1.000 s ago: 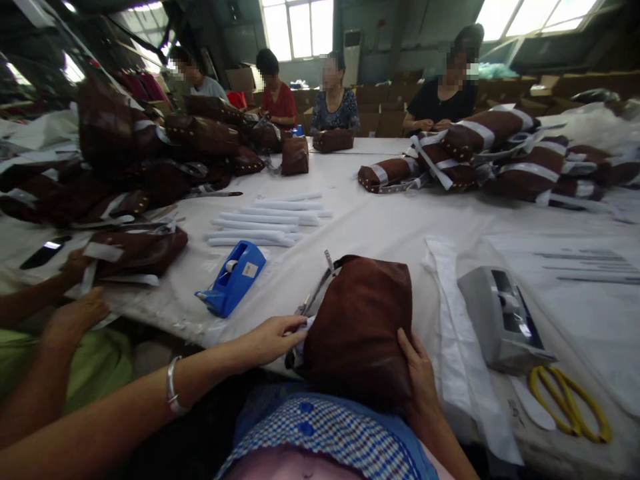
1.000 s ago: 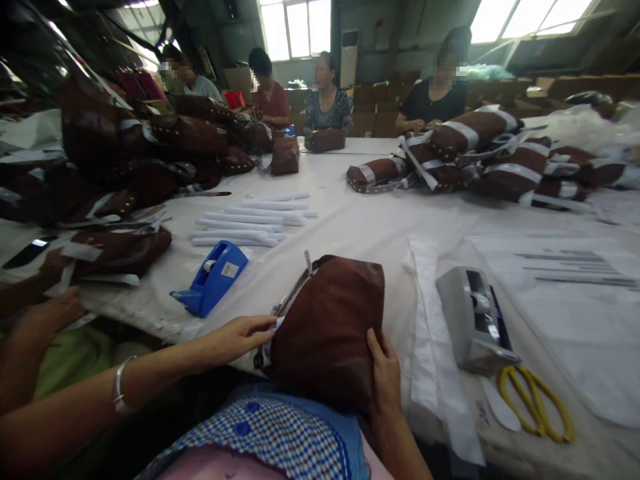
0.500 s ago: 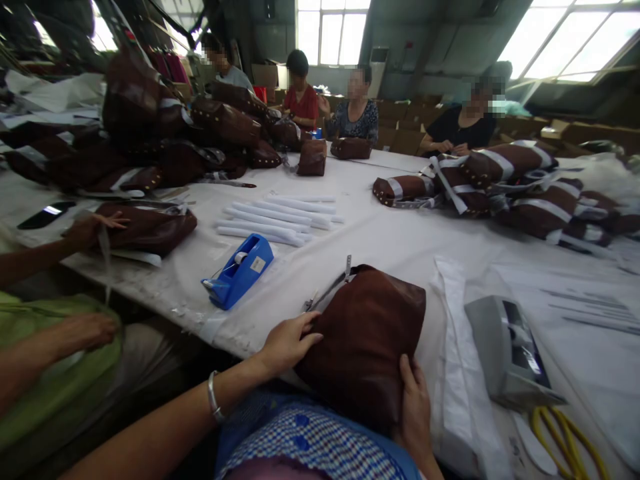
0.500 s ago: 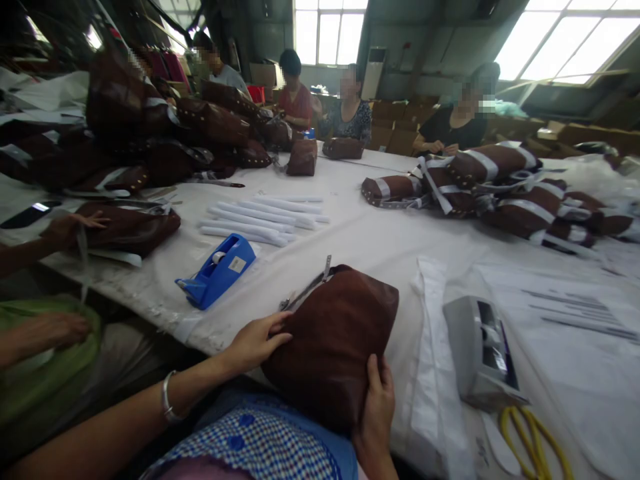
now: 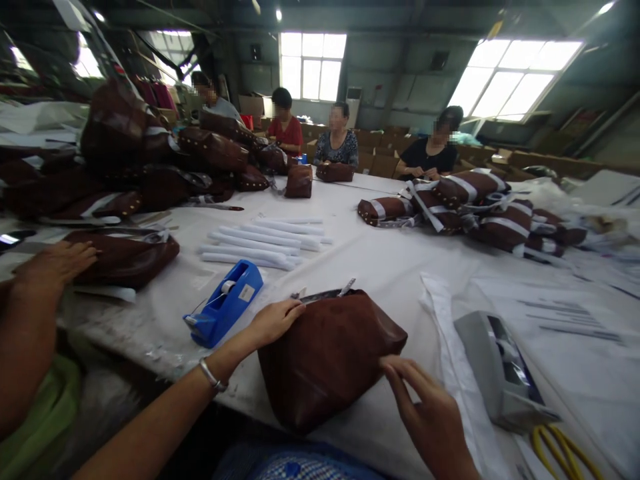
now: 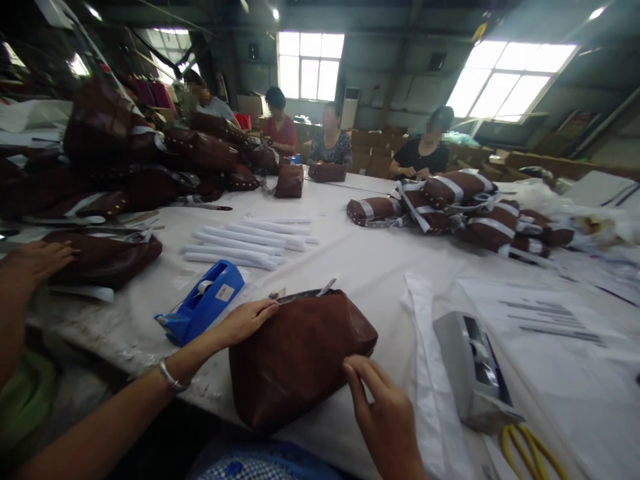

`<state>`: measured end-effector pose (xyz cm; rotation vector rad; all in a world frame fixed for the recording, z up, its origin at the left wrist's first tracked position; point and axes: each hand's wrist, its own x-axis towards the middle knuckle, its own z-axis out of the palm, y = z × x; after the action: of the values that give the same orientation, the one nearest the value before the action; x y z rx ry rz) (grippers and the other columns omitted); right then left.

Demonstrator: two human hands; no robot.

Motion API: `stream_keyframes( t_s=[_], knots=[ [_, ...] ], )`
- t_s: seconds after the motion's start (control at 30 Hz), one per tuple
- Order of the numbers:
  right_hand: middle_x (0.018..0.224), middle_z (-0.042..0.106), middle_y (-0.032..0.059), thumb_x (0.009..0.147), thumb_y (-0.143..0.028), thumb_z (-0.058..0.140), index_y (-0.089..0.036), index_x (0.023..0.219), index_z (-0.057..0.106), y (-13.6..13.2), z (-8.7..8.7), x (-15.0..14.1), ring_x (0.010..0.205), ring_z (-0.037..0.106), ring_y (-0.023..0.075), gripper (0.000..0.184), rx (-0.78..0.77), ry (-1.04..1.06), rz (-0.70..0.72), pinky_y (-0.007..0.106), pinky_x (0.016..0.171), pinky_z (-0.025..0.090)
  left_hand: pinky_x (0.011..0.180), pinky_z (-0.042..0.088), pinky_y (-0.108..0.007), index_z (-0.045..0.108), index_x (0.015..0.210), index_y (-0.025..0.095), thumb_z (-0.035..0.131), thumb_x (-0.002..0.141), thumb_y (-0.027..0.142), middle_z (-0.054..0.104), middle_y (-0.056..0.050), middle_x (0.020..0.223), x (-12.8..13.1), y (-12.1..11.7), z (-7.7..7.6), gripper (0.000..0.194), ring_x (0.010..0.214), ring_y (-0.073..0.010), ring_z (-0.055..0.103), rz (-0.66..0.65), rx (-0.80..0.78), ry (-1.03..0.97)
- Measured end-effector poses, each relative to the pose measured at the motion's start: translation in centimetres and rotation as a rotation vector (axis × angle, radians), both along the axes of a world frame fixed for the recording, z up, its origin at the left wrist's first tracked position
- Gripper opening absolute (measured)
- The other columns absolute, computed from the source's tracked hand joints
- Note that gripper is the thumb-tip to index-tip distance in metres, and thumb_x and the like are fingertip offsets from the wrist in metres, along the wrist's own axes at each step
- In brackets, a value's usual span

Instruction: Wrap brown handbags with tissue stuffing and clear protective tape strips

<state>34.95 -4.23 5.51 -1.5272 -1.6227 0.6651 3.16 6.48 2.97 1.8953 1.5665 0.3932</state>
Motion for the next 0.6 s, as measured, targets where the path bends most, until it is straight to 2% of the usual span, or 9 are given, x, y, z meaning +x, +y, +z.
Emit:
stream_keyframes(
  t_s=[0.07,0.13,0.2,0.3,0.37,0.47,0.53,0.6],
  knots=[
    [0.122,0.070,0.0020,0.085,-0.042,0.068,-0.037,0.109,0.075,3.1,1.3,-0.7,0.116,0.063,0.0308,0.025,0.121,-0.008,0.093,0.046,0.107,0.046,0.090,0.045,-0.031,0.072,0.104,0.022,0.035,0.095,0.058,0.075,-0.008,0.107,0.8,0.3,-0.4,0.052,0.102,-0.0255,0.067,-0.030,-0.033,-0.006],
    [0.138,0.060,-0.0007,0.085,-0.037,0.069,-0.038,0.121,0.070,6.0,1.4,-1.6,0.131,0.052,0.0313,0.036,0.142,-0.075,0.258,0.049,0.116,0.036,0.081,0.047,-0.030,0.073,0.092,0.022,0.038,0.094,0.058,0.076,-0.007,0.095,1.3,0.5,-0.7,0.050,0.091,-0.0245,0.069,-0.059,-0.069,-0.009],
    [0.143,0.056,-0.0008,0.083,-0.036,0.072,-0.039,0.126,0.067,8.0,0.7,-2.4,0.137,0.046,0.0339,0.043,0.094,-0.171,0.402,0.055,0.119,0.030,0.077,0.046,-0.030,0.073,0.087,0.022,0.040,0.093,0.056,0.076,-0.007,0.090,1.4,0.8,-0.8,0.048,0.085,-0.0243,0.069,-0.066,-0.081,-0.007],
    [0.141,0.058,0.0014,0.081,-0.039,0.074,-0.038,0.127,0.066,9.3,-0.7,-2.6,0.136,0.047,0.0368,0.047,-0.006,-0.246,0.493,0.060,0.118,0.028,0.079,0.045,-0.032,0.073,0.090,0.022,0.045,0.092,0.053,0.075,-0.008,0.092,1.3,1.1,-0.6,0.042,0.088,-0.0257,0.068,-0.032,-0.054,-0.002],
    [0.135,0.063,0.0018,0.084,-0.042,0.071,-0.038,0.124,0.068,10.1,-0.9,-2.2,0.130,0.053,0.0349,0.041,-0.041,-0.218,0.455,0.057,0.116,0.033,0.083,0.043,-0.032,0.072,0.096,0.023,0.047,0.091,0.053,0.075,-0.008,0.098,1.4,1.4,-0.4,0.039,0.093,-0.0261,0.066,-0.008,-0.030,-0.020],
    [0.127,0.068,0.0020,0.084,-0.045,0.070,-0.037,0.116,0.073,12.8,-0.7,-1.0,0.124,0.058,0.0315,0.034,-0.084,-0.099,0.259,0.049,0.114,0.036,0.083,0.043,-0.031,0.072,0.095,0.023,0.044,0.091,0.057,0.074,-0.007,0.099,1.9,1.8,-0.6,0.044,0.093,-0.0251,0.066,-0.021,-0.044,-0.086],
    [0.122,0.070,0.0031,0.077,-0.048,0.075,-0.034,0.109,0.075,15.5,-0.8,-0.3,0.126,0.056,0.0315,0.035,-0.218,-0.005,0.149,0.048,0.117,0.031,0.078,0.043,-0.031,0.071,0.089,0.021,0.040,0.092,0.061,0.074,-0.006,0.092,2.4,2.2,-1.0,0.051,0.087,-0.0244,0.065,-0.040,-0.078,-0.134],
    [0.107,0.076,0.0043,0.069,-0.051,0.080,-0.030,0.093,0.078,18.0,-1.4,0.1,0.120,0.060,0.0322,0.033,-0.395,0.058,0.136,0.048,0.115,0.032,0.072,0.042,-0.031,0.069,0.081,0.019,0.038,0.091,0.065,0.072,-0.006,0.084,2.8,2.5,-1.7,0.056,0.080,-0.0236,0.064,-0.042,-0.119,-0.175]
  ],
)
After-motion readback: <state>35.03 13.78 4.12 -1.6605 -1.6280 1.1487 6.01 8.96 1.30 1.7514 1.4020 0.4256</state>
